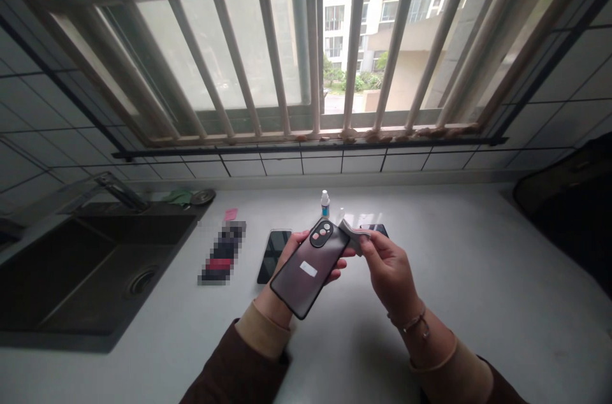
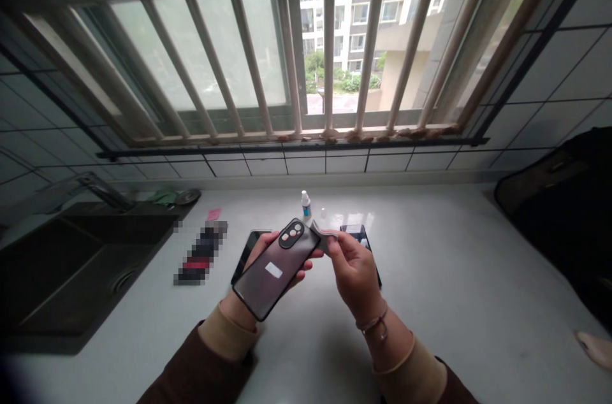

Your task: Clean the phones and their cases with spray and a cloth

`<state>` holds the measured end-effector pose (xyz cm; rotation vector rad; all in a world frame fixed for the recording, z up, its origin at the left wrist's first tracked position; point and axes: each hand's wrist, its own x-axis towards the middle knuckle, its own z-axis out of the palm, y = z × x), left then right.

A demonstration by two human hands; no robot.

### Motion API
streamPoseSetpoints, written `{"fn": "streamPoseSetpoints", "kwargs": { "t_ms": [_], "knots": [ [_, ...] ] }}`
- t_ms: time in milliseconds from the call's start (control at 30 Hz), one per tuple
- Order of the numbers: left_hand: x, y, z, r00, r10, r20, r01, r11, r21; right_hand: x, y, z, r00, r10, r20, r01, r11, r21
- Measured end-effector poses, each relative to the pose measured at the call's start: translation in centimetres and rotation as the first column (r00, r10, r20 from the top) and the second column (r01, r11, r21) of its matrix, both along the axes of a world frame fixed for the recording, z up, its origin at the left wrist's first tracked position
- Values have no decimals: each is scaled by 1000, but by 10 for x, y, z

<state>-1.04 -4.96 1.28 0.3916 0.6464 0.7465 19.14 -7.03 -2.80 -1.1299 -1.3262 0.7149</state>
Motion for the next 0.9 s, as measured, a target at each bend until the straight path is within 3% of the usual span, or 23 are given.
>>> {"fn": "streamPoseSetpoints", "kwargs": {
  "t_ms": [167, 267, 567, 900],
  "knots": [
    [10, 8, -16, 992, 113, 51, -116, 992, 52, 5, 8, -6, 978, -206, -34, 204, 978, -49],
    [18, 6, -26, 991, 136, -18, -136, 991, -4, 6, 9, -7, 975, -221, -9, 220, 975, -41],
    [25, 6, -34, 969, 241, -48, -243, 969, -51, -4, 0, -6, 981, -88, 172, 77, 995, 70],
    [6, 26, -35, 832, 542, -121, -552, 830, -79, -21, -15, -1, 956, 233, 178, -254, 961, 111]
  ]
}}
